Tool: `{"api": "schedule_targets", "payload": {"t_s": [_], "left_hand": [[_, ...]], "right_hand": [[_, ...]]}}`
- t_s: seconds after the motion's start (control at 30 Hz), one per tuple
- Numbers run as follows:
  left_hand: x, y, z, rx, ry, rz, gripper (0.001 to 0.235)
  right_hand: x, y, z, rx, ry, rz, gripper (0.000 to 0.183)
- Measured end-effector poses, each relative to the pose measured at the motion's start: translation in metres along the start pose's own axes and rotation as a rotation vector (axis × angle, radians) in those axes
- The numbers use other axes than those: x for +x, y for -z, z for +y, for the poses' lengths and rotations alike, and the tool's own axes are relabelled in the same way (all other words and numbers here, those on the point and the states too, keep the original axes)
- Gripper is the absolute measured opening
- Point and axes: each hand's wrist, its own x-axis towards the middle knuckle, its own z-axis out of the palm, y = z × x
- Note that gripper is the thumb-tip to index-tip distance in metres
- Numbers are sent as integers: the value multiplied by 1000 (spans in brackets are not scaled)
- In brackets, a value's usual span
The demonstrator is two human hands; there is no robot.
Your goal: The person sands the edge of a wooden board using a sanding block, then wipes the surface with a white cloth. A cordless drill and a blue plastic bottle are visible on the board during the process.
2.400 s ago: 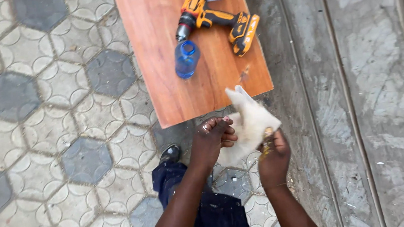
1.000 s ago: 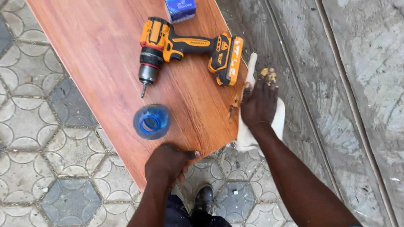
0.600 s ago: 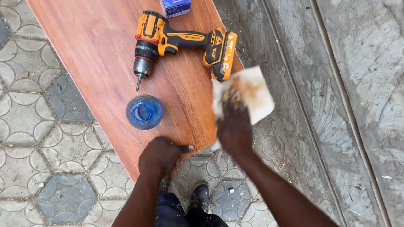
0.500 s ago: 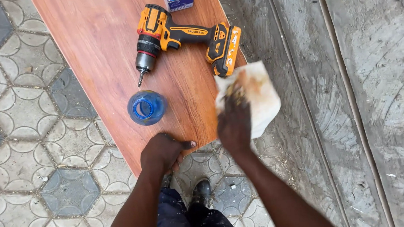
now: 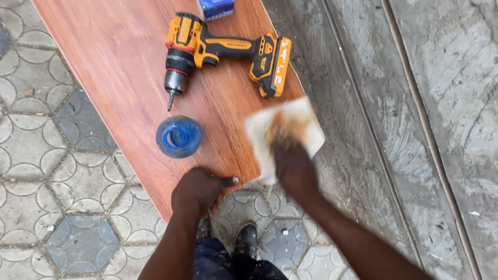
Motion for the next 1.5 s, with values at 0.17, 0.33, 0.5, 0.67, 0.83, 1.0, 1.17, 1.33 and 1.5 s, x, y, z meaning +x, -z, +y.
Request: {"api": "schedule_targets", "payload": {"t_s": [0.17, 0.33, 0.5, 0.67, 0.83, 1.0, 1.17, 1.33, 1.5], "left_hand": [[-1, 1, 0, 1, 19, 10, 46], [6, -3, -4, 48, 1, 4, 44], [0, 0, 2, 45, 29, -16, 45], [4, 1, 1, 47, 13, -4, 46], [2, -2, 1, 41, 26, -7, 46], [7, -4, -4, 70, 19, 9, 46], [1, -4, -2, 54, -1, -1, 45], [19, -8, -15, 132, -64, 16, 32], [-17, 3, 5, 129, -5, -25, 56]], "right_hand": [[37, -79, 64, -68, 18, 343, 30], [-5, 26, -59, 196, 262, 263, 22], [61, -29, 53, -28, -98, 318, 22], [-13, -4, -50, 146, 54, 334, 23], [15, -24, 16, 78, 38, 355, 28], [63, 21, 3, 106, -396, 36, 79], [14, 40, -79, 130, -209, -31, 53], [-56, 14, -94, 596, -11, -2, 40], [-67, 68, -111, 1560, -1003, 109, 31]]}}
